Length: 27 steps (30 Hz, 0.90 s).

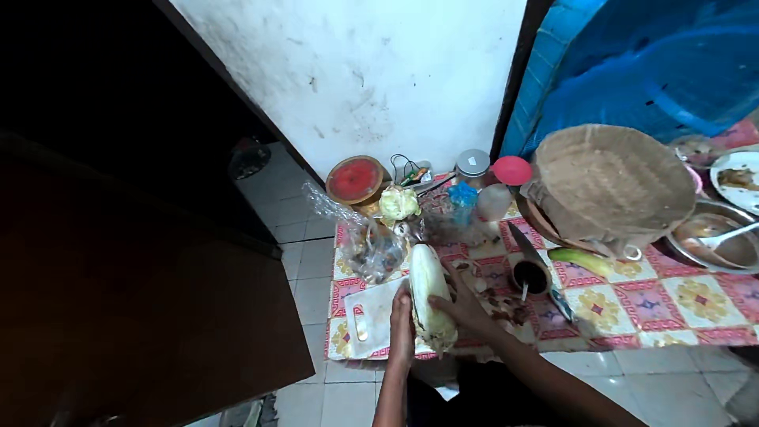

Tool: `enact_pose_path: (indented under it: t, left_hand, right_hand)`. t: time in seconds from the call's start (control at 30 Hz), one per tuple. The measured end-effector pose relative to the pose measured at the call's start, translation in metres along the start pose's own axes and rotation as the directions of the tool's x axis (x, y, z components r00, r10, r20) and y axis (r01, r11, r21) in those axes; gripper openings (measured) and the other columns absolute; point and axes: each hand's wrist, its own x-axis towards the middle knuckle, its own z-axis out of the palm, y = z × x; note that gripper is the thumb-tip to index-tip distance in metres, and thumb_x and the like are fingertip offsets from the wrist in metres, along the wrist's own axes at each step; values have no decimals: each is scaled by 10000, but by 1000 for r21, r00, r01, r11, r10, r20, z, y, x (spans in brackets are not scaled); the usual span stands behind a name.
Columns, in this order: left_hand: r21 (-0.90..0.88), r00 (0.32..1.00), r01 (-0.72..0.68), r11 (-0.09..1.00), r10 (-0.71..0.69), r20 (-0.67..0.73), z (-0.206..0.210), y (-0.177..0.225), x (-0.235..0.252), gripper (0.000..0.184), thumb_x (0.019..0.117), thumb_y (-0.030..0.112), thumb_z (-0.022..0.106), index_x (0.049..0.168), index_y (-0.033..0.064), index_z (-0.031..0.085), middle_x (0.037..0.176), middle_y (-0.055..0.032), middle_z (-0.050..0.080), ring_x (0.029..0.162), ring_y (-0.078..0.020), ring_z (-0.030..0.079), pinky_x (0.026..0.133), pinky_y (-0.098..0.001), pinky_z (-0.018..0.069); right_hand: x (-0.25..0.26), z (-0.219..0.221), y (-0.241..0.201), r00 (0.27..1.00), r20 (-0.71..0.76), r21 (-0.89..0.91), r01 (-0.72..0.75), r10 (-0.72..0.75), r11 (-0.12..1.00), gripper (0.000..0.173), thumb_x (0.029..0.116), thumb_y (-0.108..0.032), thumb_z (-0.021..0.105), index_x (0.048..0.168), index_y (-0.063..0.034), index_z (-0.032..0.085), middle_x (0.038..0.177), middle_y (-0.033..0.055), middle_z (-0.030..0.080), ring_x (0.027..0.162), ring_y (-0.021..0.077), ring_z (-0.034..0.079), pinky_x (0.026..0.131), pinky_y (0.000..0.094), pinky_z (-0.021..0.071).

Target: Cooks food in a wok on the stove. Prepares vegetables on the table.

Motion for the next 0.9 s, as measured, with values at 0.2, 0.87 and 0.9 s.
enact_pose_path:
  t: [0.2,0.87,0.9]
  left_hand:
    - [-95,997,51,994,-45,63,-1,27,-1,603,1009,303,547,1489,-27,395,1227,-158,671,1052,-166,692,931,-353,587]
    - [-337,988,144,930,-156,-8,-31,3,-1,941,837,402,654,1591,103,177,1321,-157,604,1089,-196,668,878,-390,593]
    - [-398,988,146,906,-157,5,-35,-1,-2,936,840,386,658,1590,123,163,1299,-148,615,1070,-197,679,855,-392,603]
  right_hand:
    - [-8,10,-12,994,60,-36,96,-94,995,885,910,-250,747,1605,-36,243,1420,196,554,1115,223,684,907,380,608]
    - [13,16,-7,997,57,-70,-46,50,996,711,1038,-293,581,1608,-58,225,1525,198,470,1330,218,556,1095,394,491]
    - [20,13,-5,998,33,-91,-51,54,994,713,1039,-293,581,1608,-53,225,1537,210,453,1350,234,538,1107,405,478]
